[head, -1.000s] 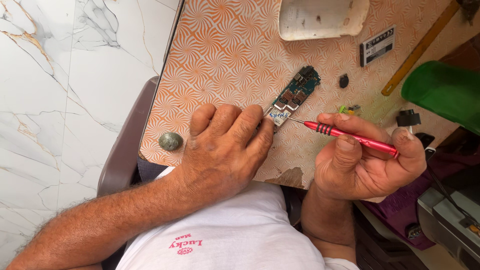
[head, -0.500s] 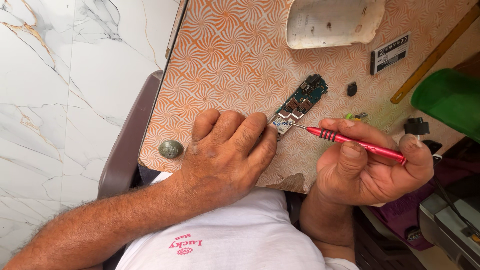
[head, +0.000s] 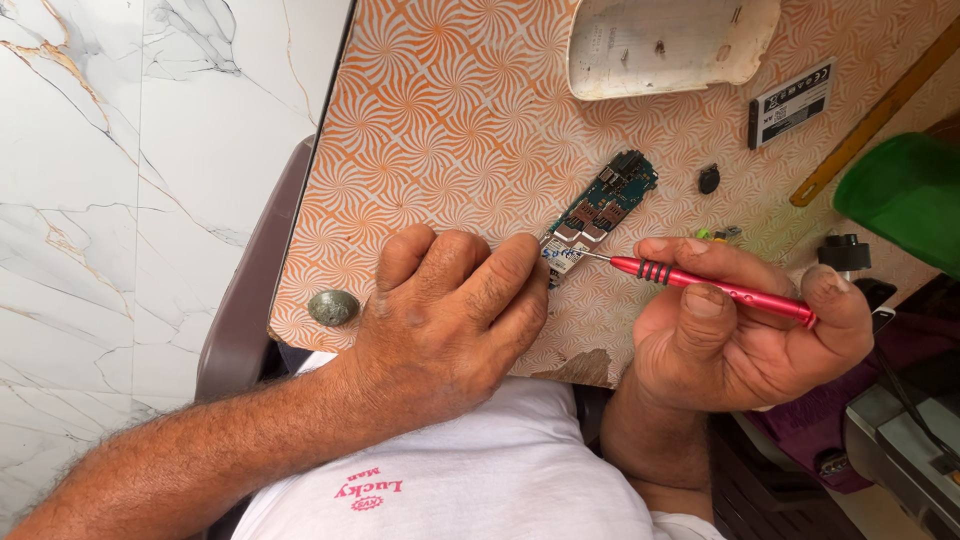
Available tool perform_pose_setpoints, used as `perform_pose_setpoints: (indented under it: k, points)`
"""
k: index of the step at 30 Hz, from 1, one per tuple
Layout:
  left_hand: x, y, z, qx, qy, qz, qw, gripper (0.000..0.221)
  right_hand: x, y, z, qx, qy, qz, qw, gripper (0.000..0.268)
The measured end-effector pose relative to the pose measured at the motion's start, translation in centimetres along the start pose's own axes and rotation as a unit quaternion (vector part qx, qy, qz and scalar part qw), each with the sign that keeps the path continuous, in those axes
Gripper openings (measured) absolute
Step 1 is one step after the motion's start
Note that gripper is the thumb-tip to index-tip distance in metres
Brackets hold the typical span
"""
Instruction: The person manipulates a mobile phone motherboard using a screwdriver, turning the board over and using the tool on specific components while holding the board by hand.
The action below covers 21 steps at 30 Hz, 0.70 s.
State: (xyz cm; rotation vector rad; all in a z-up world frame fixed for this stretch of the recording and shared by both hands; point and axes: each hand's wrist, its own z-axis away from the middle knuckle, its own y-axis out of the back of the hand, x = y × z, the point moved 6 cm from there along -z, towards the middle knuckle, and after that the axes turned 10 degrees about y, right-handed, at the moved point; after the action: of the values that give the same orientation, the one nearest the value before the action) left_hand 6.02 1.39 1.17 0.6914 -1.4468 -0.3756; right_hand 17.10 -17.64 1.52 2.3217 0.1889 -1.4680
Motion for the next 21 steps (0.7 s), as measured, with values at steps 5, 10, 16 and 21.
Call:
perform_pose_setpoints:
  k: [5,10,16,21]
  points:
    - [0.0,-0.1,0.0,0.001,0.004,-0.004,1.0,0.034,0.0,0.0,-0.1,0.002,-0.012,-0.003,1.0,0.052]
    - [0.0,-0.2,-0.2,0.002,0.011,-0.013,1.0,0.036,0.7,0.2,0.2,0.021,-0.06,-0.026,0.998,0.051]
    - [0.0,-0.2,-0.2,-0.002,0.011,-0.015,1.0,0.035,1.8,0.1,0.4,0.022,-0.123,-0.107,0.986,0.05]
    - [-0.1,-0.2,0.0,0.002,0.013,-0.012,1.0,0.034,2.2,-0.3,0.3,0.015,-0.119,-0.114,0.986,0.048]
